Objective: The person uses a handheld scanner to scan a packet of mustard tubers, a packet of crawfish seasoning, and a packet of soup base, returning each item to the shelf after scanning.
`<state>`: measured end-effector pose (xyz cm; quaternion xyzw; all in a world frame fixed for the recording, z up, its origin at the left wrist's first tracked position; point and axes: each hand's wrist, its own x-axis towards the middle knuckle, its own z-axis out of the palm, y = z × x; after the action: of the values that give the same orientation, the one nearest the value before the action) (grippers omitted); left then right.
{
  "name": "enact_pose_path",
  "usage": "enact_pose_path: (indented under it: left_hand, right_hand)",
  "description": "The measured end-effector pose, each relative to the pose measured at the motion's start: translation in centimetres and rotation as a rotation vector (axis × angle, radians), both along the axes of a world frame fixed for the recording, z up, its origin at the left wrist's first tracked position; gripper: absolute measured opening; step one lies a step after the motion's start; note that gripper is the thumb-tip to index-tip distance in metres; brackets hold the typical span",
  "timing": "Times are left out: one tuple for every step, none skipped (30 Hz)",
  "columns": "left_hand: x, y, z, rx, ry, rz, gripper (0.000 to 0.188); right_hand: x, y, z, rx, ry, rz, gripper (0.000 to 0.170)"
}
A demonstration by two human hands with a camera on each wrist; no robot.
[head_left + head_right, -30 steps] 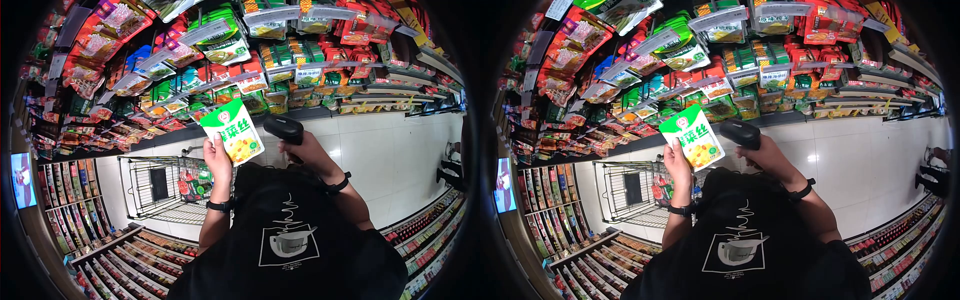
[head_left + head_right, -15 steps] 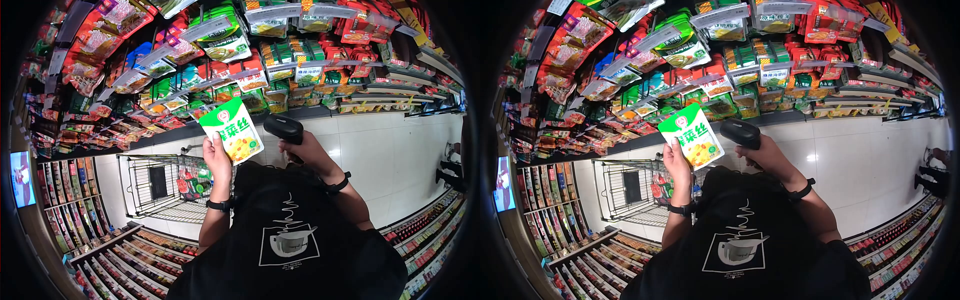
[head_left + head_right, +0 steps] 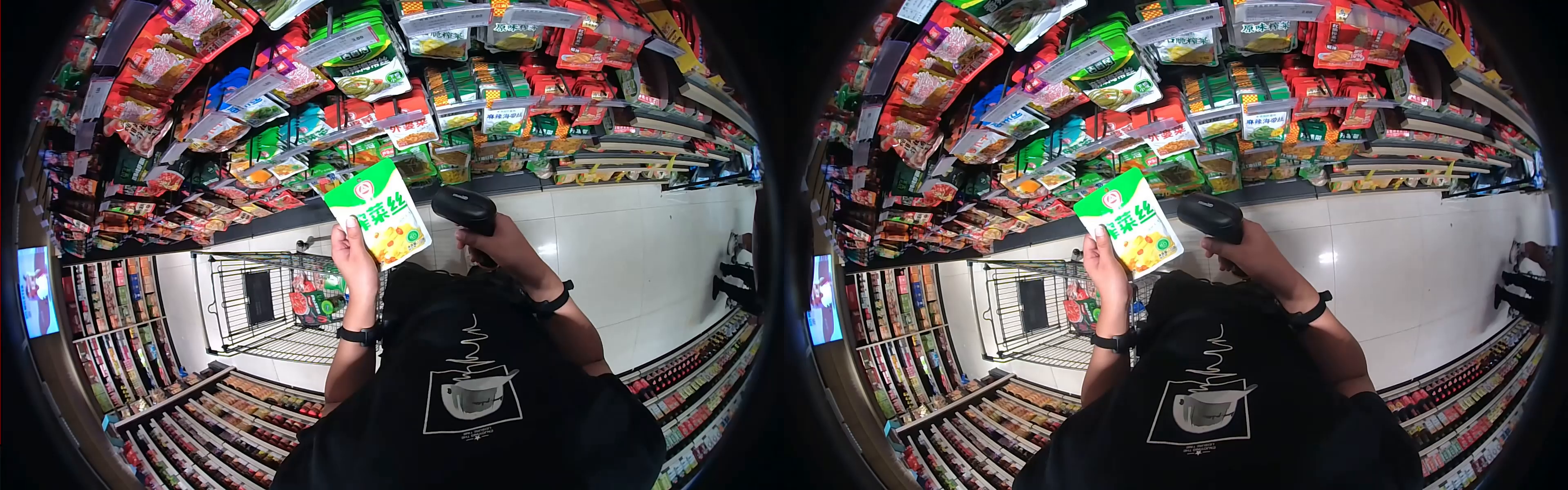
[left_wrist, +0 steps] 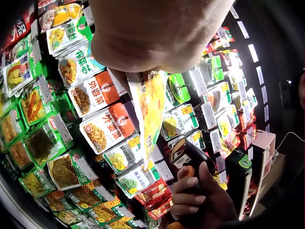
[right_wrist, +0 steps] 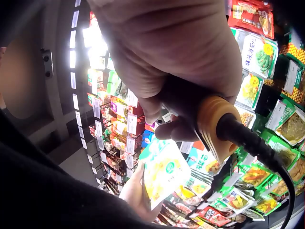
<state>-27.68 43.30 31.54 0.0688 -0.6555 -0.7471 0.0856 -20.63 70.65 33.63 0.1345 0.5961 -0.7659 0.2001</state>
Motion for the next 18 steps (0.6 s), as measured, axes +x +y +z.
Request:
enact_pose_path:
  left_hand:
    - [0.01, 0.01, 0.01, 0.001, 0.003, 0.0, 0.026]
    - [0.01, 0.02, 0.03, 0.003, 0.006, -0.001, 0.026]
    - [0.01, -0.02, -0.01, 0.003, 0.006, -0.002, 0.026]
    - [0.0, -0.1, -0.11, 0.003, 0.006, -0.003, 0.026]
    - [-0.02, -0.14, -0.15, 0.004, 0.006, -0.005, 0.026]
    - [-0.04, -0.13, -0.14, 0.005, 0.007, -0.008, 0.027]
    - [-0.03, -0.13, -0.12, 0.005, 0.007, -0.012, 0.027]
    - [-0.01, -0.14, -0.1, 0.006, 0.007, -0.015, 0.027]
    - [0.03, -0.14, -0.07, 0.009, 0.007, -0.019, 0.027]
    - [0.07, -0.12, -0.01, 0.013, 0.007, -0.023, 0.028]
    - [0.09, -0.08, 0.04, 0.016, 0.008, -0.026, 0.028]
    - [0.12, -0.02, 0.09, 0.021, 0.009, -0.028, 0.028]
    - [0.14, 0.05, 0.16, 0.025, 0.01, -0.031, 0.028]
    - [0.12, 0.1, 0.23, 0.029, 0.012, -0.033, 0.028]
    - [0.13, 0.13, 0.31, 0.028, 0.014, -0.035, 0.028]
    - [0.15, 0.14, 0.4, 0.027, 0.015, -0.037, 0.028]
    - [0.18, 0.14, 0.45, 0.026, 0.016, -0.039, 0.028]
    - [0.19, 0.1, 0.4, 0.024, 0.017, -0.041, 0.028]
  right_hand:
    - [0.0, -0.04, 0.1, -0.004, 0.001, -0.006, 0.024]
    - [0.0, -0.12, 0.29, -0.008, 0.002, -0.012, 0.024]
    - [0.03, -0.18, 0.4, -0.013, 0.003, -0.017, 0.024]
    - [0.07, -0.17, 0.41, -0.013, -0.001, -0.014, 0.024]
    - [0.1, -0.13, 0.42, -0.013, -0.004, -0.011, 0.024]
    - [0.12, -0.11, 0.43, -0.013, -0.007, -0.008, 0.024]
    - [0.14, -0.14, 0.41, -0.01, -0.003, -0.011, 0.023]
    - [0.17, -0.19, 0.38, -0.008, 0.001, -0.015, 0.023]
    - [0.2, -0.23, 0.36, -0.006, 0.005, -0.018, 0.023]
    - [0.24, -0.29, 0.46, -0.009, 0.006, -0.026, 0.023]
    - [0.25, -0.36, 0.64, -0.012, 0.008, -0.034, 0.023]
    - [0.27, -0.4, 0.75, -0.015, 0.01, -0.043, 0.023]
    - [0.31, -0.34, 0.58, -0.012, 0.008, -0.034, 0.023]
    - [0.34, -0.21, 0.26, -0.009, 0.007, -0.026, 0.022]
    - [0.35, -0.14, 0.11, -0.005, 0.005, -0.018, 0.022]
    - [0.38, -0.16, 0.17, -0.009, 0.007, -0.022, 0.022]
    - [0.41, -0.2, 0.32, -0.012, 0.009, -0.026, 0.022]
    - [0.44, -0.21, 0.4, -0.016, 0.012, -0.031, 0.022]
